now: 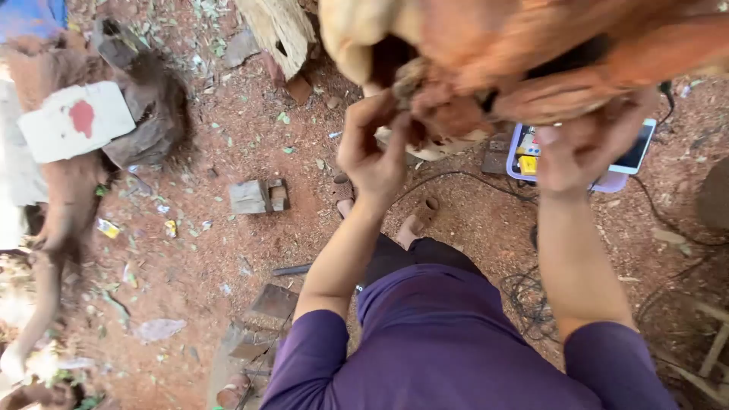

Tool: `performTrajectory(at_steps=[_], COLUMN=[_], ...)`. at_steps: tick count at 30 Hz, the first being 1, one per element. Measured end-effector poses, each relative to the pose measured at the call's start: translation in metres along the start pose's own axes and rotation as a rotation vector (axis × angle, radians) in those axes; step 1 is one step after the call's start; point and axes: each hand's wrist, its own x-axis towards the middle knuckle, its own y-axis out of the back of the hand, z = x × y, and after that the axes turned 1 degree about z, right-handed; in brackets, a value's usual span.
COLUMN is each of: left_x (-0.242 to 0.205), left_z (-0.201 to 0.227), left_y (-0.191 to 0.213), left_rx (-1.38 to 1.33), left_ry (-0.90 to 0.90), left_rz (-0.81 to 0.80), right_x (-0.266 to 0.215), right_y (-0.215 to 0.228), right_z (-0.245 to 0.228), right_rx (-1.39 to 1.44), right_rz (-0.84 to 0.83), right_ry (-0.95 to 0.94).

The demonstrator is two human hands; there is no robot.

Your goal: Applying glue to small wooden fragments and beads and attaching them to a large wooden sculpture for repair or decoration.

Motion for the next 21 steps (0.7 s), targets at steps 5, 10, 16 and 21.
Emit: performTrajectory(at_steps=[5,10,16,21], left_x=[-0.007,-0.006,-0.010,-0.002], left_z=[0.000,-0.008,-0.016,-0.016], left_y=[-0.001,-0.006,-0.001,0.002], left_rx=[0.012,0.079,0.049,0.055], left_ry=[0.089,-0.097,-0.098,-0.105], left_rz=[0.046,0.157,0.150,0.131], right_x=[0.019,0.006,-0.001,-0.051], right_y=[-0.018,-0.012,-0.014,-0.035], right_z=[-0.006,0.013,0.009,0.009], right_rx=[-0.036,0.042,0.048,-0.308], right_rz=[0.001,0.086,0.078,0.106], right_ry=[0.090,0.137,0.075,0.265])
